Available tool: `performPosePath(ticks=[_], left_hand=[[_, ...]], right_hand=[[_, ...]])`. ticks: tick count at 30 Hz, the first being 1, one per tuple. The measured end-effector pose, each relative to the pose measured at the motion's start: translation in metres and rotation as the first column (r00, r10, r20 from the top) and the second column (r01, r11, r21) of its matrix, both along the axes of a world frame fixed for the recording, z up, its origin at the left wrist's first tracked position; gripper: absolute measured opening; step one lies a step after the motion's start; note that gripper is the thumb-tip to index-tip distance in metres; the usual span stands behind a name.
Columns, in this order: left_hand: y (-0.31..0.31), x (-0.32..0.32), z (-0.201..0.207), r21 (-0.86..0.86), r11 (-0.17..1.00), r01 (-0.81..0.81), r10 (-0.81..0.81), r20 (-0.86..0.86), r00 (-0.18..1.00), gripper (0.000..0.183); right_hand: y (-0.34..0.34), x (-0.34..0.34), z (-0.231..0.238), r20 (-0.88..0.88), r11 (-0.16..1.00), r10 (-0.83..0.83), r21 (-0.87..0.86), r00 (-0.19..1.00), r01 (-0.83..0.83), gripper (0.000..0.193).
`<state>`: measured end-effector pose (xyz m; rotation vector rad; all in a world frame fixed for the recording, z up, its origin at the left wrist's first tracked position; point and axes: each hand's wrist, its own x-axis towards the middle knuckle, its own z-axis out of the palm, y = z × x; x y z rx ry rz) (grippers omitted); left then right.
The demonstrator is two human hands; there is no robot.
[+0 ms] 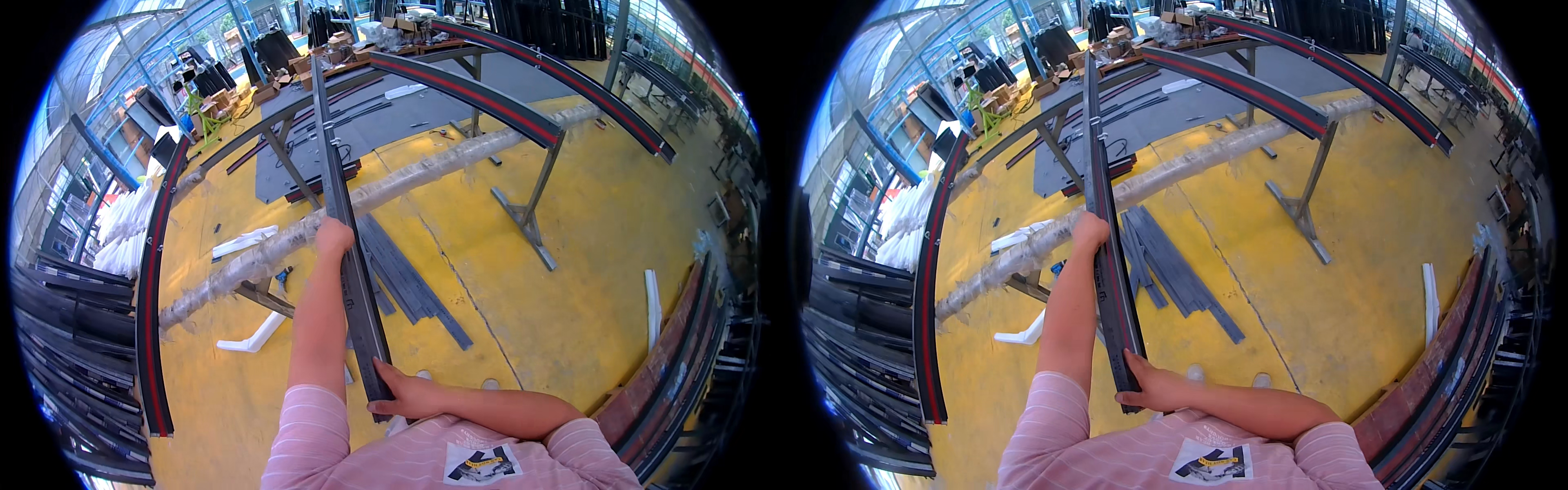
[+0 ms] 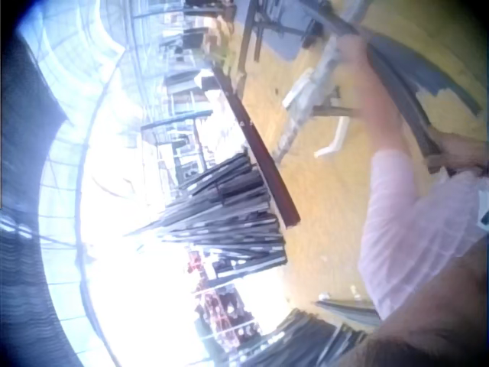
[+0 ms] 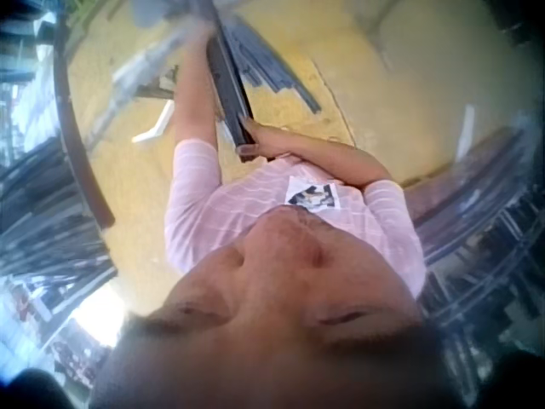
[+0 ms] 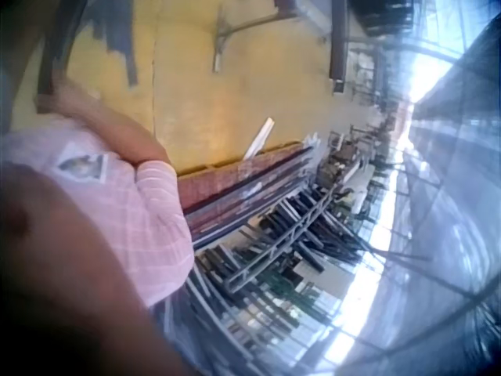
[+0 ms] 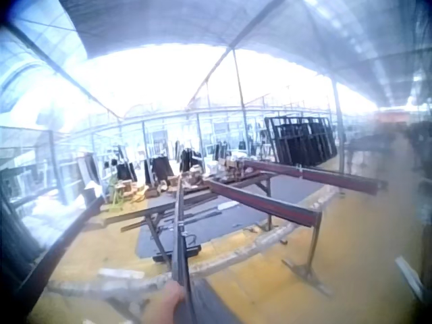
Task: The person picks up a long metal beam, carries it to a miter saw, and cuts a section from the end.
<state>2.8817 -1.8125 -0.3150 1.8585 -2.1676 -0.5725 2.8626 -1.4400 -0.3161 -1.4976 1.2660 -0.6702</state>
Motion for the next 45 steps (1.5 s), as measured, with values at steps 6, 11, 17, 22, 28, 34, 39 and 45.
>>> performPosePath(ticks=[6, 11, 17, 22, 28, 34, 39, 45], left_hand=[[0.107, 0.055, 0.001, -0.037, 0.998, -0.050, 0.048, -0.037, 0.998, 0.042], [0.256, 0.117, 0.020, 0.016, 0.995, -0.097, 0.098, -0.065, 0.993, 0.035], [0.449, 0.191, 0.026, 0.138, 0.952, -0.273, 0.271, 0.033, 0.962, 0.041], [0.598, 0.269, -0.046, 0.222, 0.883, -0.413, 0.406, 0.077, 0.911, 0.044], [0.705, 0.300, -0.071, 0.295, 0.837, -0.461, 0.466, 0.060, 0.883, 0.052], [0.768, 0.343, -0.093, 0.390, 0.667, -0.635, 0.573, 0.276, 0.772, 0.046], [0.784, 0.392, -0.133, 0.402, 0.576, -0.712, 0.514, 0.500, 0.697, 0.042], [0.682, 0.408, -0.136, 0.261, 0.770, -0.582, 0.360, 0.576, 0.734, 0.038]], right_hand=[[0.006, -0.071, -0.075, 0.178, 0.978, 0.069, 0.184, 0.982, -0.102, 0.058], [0.004, -0.124, -0.122, 0.273, 0.846, -0.049, 0.523, 0.961, -0.106, 0.048], [-0.028, -0.127, -0.159, 0.367, 0.794, -0.254, 0.607, 0.895, -0.024, 0.035], [-0.092, -0.135, -0.187, 0.429, 0.722, -0.501, 0.686, 0.752, 0.089, 0.041], [-0.194, -0.096, -0.176, 0.605, 0.758, -0.611, 0.633, 0.510, 0.158, 0.062], [-0.211, -0.037, -0.141, 0.721, 0.779, -0.578, 0.627, 0.382, -0.005, 0.063], [-0.172, -0.060, -0.125, 0.668, 0.759, -0.642, 0.624, 0.377, 0.186, 0.064], [-0.125, -0.150, -0.081, 0.766, 0.811, -0.584, 0.534, 0.269, 0.239, 0.068]])
